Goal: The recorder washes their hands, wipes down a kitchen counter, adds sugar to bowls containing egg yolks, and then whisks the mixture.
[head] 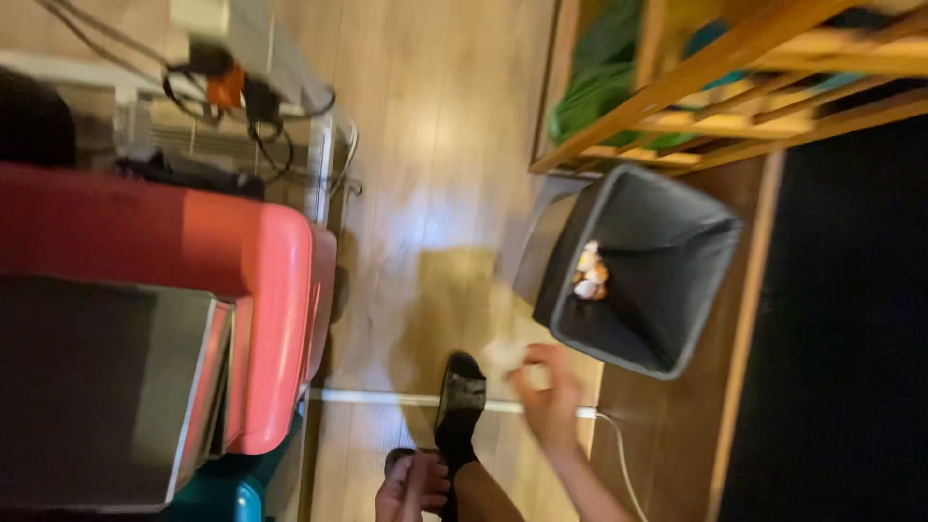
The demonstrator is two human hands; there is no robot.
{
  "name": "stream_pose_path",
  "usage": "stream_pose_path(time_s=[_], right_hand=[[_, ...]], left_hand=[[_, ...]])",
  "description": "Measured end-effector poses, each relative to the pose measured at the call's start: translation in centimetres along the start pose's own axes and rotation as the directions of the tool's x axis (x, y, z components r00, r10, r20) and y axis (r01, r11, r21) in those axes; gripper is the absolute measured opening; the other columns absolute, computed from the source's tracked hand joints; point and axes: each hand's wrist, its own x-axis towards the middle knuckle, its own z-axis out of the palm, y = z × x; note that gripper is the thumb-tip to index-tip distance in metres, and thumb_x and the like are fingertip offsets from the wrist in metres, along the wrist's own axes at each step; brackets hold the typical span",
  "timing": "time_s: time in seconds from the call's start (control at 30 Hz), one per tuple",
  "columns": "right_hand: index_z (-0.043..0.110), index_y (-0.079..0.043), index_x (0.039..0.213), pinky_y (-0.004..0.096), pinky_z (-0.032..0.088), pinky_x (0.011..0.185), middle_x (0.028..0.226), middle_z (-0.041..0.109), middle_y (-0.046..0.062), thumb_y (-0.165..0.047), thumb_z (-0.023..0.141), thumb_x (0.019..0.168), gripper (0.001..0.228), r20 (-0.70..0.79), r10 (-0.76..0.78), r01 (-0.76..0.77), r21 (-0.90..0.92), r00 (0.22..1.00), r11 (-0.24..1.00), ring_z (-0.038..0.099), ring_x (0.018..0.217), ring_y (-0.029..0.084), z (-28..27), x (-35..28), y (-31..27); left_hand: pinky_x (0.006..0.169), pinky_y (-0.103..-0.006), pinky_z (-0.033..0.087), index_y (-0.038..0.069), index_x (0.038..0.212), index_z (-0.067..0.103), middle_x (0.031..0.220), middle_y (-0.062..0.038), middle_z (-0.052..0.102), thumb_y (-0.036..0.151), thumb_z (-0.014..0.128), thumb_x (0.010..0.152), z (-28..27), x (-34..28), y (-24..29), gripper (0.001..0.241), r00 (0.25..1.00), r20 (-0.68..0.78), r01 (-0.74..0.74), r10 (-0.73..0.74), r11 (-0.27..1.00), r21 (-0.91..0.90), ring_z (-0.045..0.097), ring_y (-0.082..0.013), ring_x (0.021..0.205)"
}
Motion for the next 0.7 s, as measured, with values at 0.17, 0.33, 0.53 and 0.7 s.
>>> stream_pose_path(time_s=[0.17,0.33,0.53,0.7], right_hand=[[0.069,-0.003,0.108,0.038,0.054,0.082,0.105,0.067,0.015,-0.003,0.071,0.089,0.019,-0.3,0.032,-0.122,-0.285,0.953,0.951,0.066,0.092,0.031,-7.2,7.9,6.3],[0.067,0.001,0.129,0.048,0.052,0.095,0.128,0.065,0.027,-0.007,0.069,0.079,0.051,-0.005,-0.099,0.082,-0.534,0.995,0.842,0.063,0.113,0.046,-9.2,9.9,2.3],[0.076,-0.016,0.113,0.04,0.058,0.094,0.114,0.077,0.012,-0.027,0.069,0.09,0.027,0.304,0.222,-0.086,-0.401,0.927,0.912,0.074,0.104,0.032,-10.1,4.5,-11.4],[0.075,-0.008,0.116,0.034,0.06,0.084,0.104,0.081,0.012,-0.025,0.069,0.091,0.031,0.552,0.203,-0.179,-0.097,0.809,0.979,0.079,0.091,0.021,-10.1,-3.8,-16.8]], left_hand=[[0.058,-0.0324,0.059,0.003,0.108,0.07,0.087,-0.012,0.078,0.032,0.06,0.096,4.6,-6.6,11.7,0.033,0.972,0.155,-0.168,0.178,0.983,-0.075,0.073,-0.0198,0.069],[0.062,-0.0274,0.057,0.001,0.106,0.071,0.088,-0.01,0.078,0.027,0.059,0.098,8.2,-18.9,21.9,0.03,0.933,0.168,-0.313,0.319,0.948,-0.058,0.072,-0.0153,0.073],[0.06,-0.0276,0.054,0.004,0.106,0.069,0.087,-0.01,0.076,0.026,0.064,0.095,5.8,-29.7,24.1,0.025,0.836,0.216,-0.441,0.504,0.852,-0.284,0.069,-0.0146,0.07],[0.067,-0.0256,0.055,0.003,0.108,0.07,0.093,-0.008,0.076,0.028,0.06,0.1,-1.0,-44.2,29.0,0.028,0.818,0.211,-0.488,0.536,0.839,-0.24,0.07,-0.0126,0.077]])
